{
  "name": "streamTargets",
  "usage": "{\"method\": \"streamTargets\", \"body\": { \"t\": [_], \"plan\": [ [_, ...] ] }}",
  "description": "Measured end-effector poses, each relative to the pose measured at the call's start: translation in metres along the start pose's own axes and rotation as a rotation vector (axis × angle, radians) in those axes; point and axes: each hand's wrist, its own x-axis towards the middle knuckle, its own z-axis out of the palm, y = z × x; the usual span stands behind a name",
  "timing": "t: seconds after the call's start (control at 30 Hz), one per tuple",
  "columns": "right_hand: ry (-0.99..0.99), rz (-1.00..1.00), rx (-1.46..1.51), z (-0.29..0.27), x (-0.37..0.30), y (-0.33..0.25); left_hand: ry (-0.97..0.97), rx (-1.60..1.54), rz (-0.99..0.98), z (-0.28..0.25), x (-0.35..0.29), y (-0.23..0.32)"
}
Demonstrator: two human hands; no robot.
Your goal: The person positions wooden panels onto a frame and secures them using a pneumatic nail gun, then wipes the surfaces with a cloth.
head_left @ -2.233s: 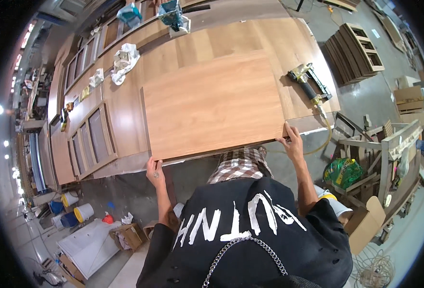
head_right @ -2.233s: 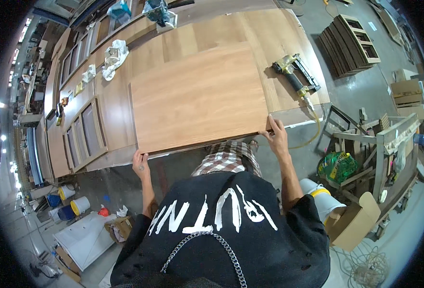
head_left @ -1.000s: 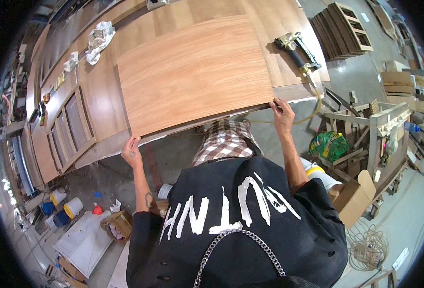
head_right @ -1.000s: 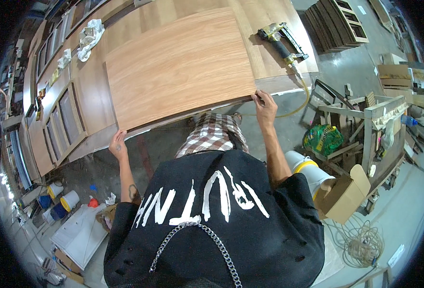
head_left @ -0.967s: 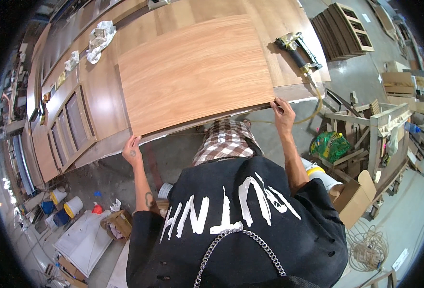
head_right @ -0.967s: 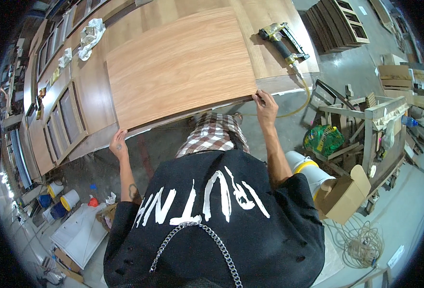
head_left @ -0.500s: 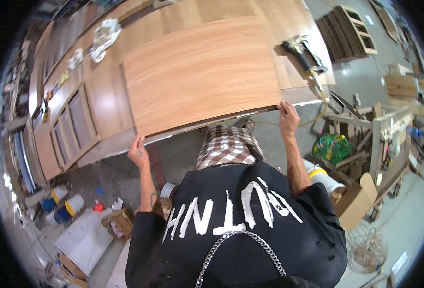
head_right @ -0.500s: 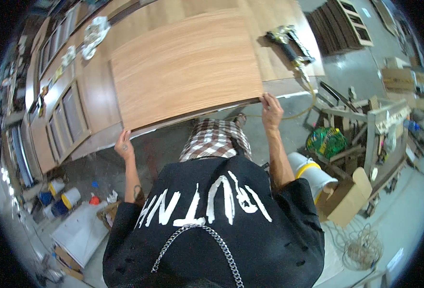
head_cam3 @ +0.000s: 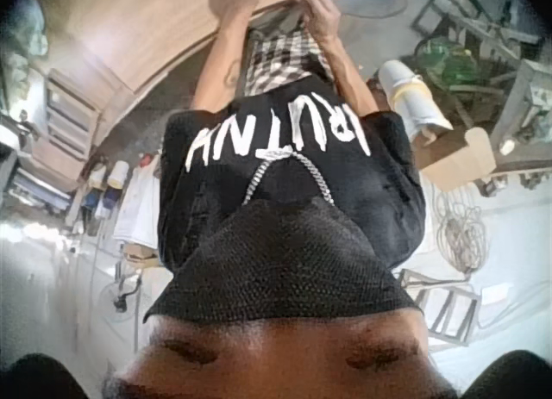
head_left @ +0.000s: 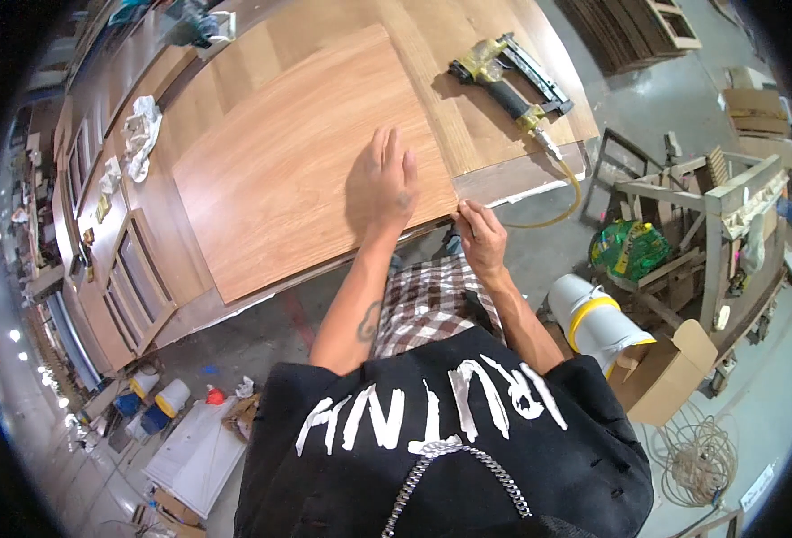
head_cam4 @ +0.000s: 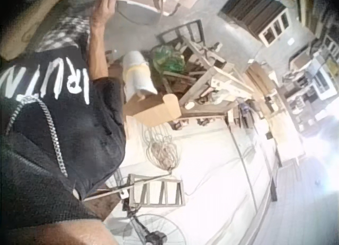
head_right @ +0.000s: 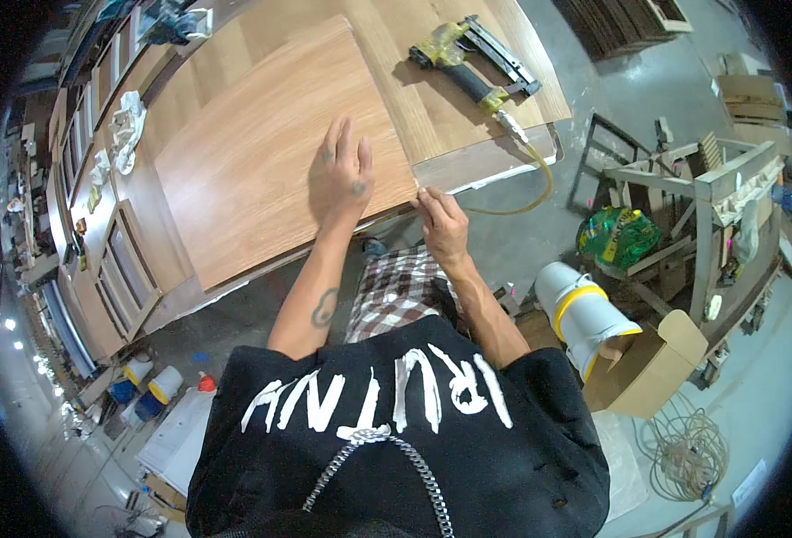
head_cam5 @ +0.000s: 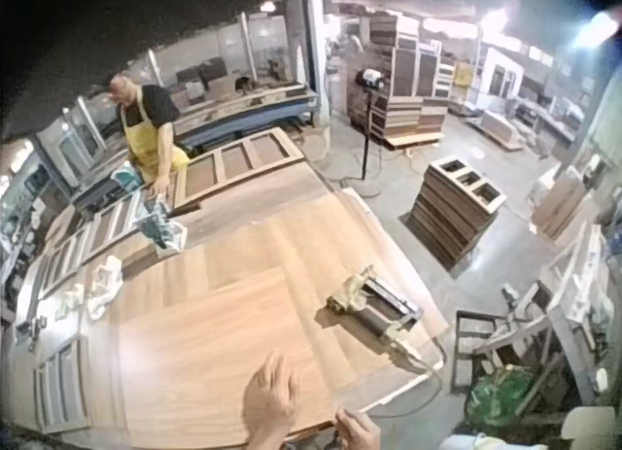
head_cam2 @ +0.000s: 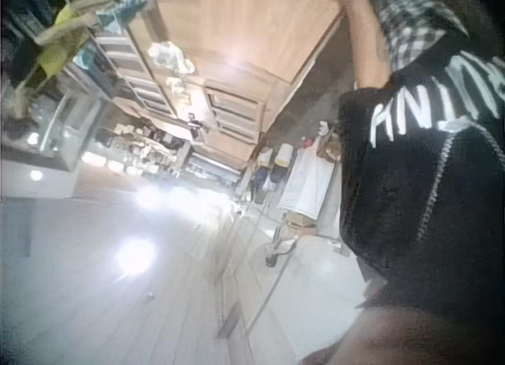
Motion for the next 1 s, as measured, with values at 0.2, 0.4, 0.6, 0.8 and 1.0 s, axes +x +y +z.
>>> {"method": "streamTargets", "body": {
  "t": [0.2,0.4,0.6,0.8,1.0],
  "plan": [
    [-0.031,0.042,0.088,-0.004,-0.001,0.008,0.196,0.162,-0.229,0.005,0.007,-0.013],
    [-0.057,0.031,0.145,-0.010,0.011,0.001,0.495,0.489,-0.642,-0.055,-0.085,-0.308],
    [-0.053,0.049,0.067,-0.012,0.015,0.005,0.113,0.061,-0.912,-0.099,-0.088,-0.419],
    [-0.043,0.075,0.055,-0.009,0.010,-0.009,0.403,0.147,-0.805,-0.121,-0.107,-0.494],
    [-0.001,0.121,0.031,-0.006,0.009,-0.011,0.325,-0.096,-0.946,-0.118,-0.091,-0.478]
  ]
}}
